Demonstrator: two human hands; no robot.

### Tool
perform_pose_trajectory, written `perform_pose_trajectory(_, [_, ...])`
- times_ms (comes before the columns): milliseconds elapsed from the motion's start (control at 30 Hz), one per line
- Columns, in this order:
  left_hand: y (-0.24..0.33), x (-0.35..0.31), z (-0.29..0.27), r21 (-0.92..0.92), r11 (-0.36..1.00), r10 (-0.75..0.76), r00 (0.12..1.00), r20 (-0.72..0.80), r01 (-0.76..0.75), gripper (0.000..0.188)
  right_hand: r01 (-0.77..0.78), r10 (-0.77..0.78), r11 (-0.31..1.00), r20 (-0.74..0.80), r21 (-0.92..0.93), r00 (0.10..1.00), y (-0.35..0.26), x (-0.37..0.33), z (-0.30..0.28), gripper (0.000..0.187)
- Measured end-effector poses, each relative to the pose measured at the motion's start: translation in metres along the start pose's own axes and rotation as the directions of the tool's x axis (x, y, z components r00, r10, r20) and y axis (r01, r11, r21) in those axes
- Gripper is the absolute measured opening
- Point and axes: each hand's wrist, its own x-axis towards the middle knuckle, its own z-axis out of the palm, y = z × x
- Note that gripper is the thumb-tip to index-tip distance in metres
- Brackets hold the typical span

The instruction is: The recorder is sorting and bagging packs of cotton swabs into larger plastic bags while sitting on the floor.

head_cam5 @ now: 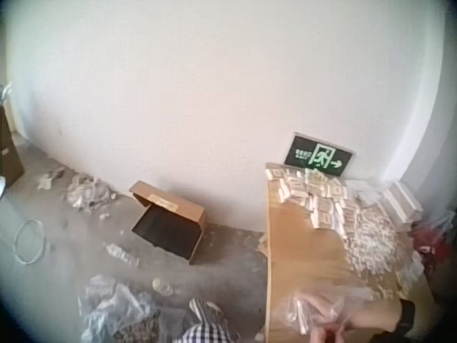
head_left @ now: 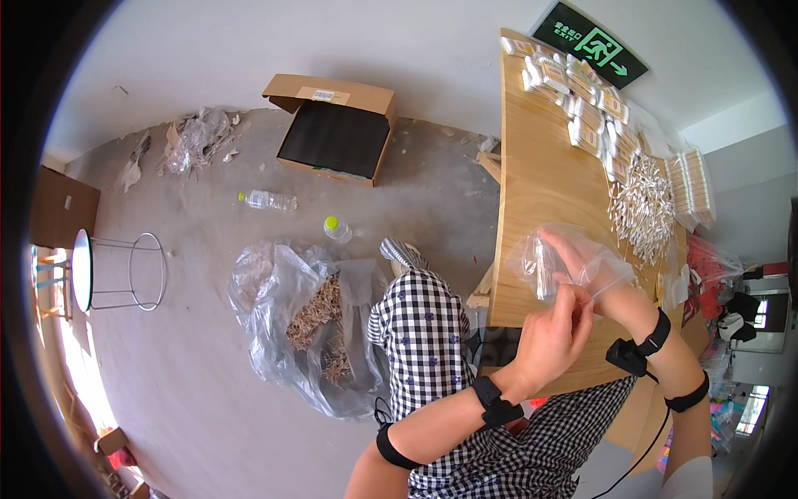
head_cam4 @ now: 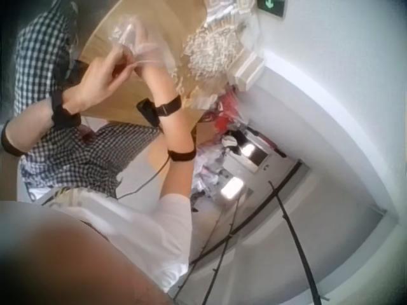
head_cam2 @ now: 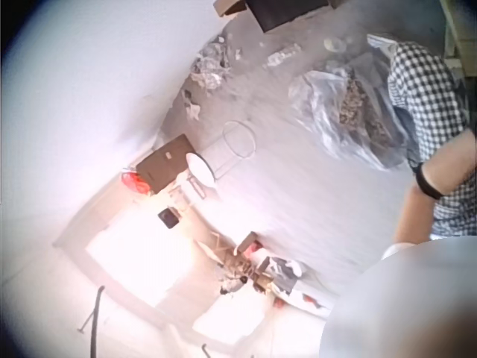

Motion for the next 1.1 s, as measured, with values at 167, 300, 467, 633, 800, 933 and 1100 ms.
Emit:
perform_pose_trajectory(167, [-0.004, -0.002, 0.000, -0.026, 0.999, -0.032, 0.999, 0.009, 0.033, 0.019, -0.062, 0.061, 0.998, -0.027, -0.031, 0.998, -0.003, -0.003, 0.007, 0.068])
perform_pose_trajectory(300, [-0.005, -0.001, 0.001, -0.113, 0.991, -0.070, 0.997, -0.011, 0.069, 0.018, -0.095, 0.095, 0.991, -0.007, -0.089, 0.995, -0.008, -0.012, 0.000, 0.070])
perform_pose_trajectory(467, [-0.005, -0.002, 0.001, -0.111, 0.987, -0.119, 0.993, 0.016, 0.120, 0.018, -0.105, 0.105, 0.990, -0.006, -0.099, 0.994, 0.000, -0.012, 0.004, 0.073])
perform_pose_trajectory(633, [-0.006, -0.003, 0.003, -0.141, 0.979, -0.135, 0.988, 0.073, 0.144, 0.019, -0.113, 0.108, 0.993, -0.146, -0.026, 0.983, 0.007, -0.015, 0.020, 0.073])
perform_pose_trajectory(800, [-0.007, -0.004, 0.002, -0.134, 0.972, -0.180, 0.978, 0.106, 0.194, 0.018, -0.149, 0.124, 0.981, -0.192, -0.122, 0.974, 0.002, -0.019, 0.025, 0.072])
perform_pose_trajectory(933, [-0.006, -0.002, 0.003, -0.153, 0.952, -0.250, 0.961, 0.119, 0.267, 0.019, -0.157, 0.140, 0.986, -0.260, -0.047, 0.955, 0.011, -0.018, 0.036, 0.069])
perform_pose_trajectory(1100, [-0.003, 0.000, 0.003, -0.197, 0.933, -0.283, 0.952, 0.117, 0.302, 0.020, -0.046, 0.218, 0.897, -0.350, 0.440, 0.911, 0.023, -0.014, 0.055, 0.059])
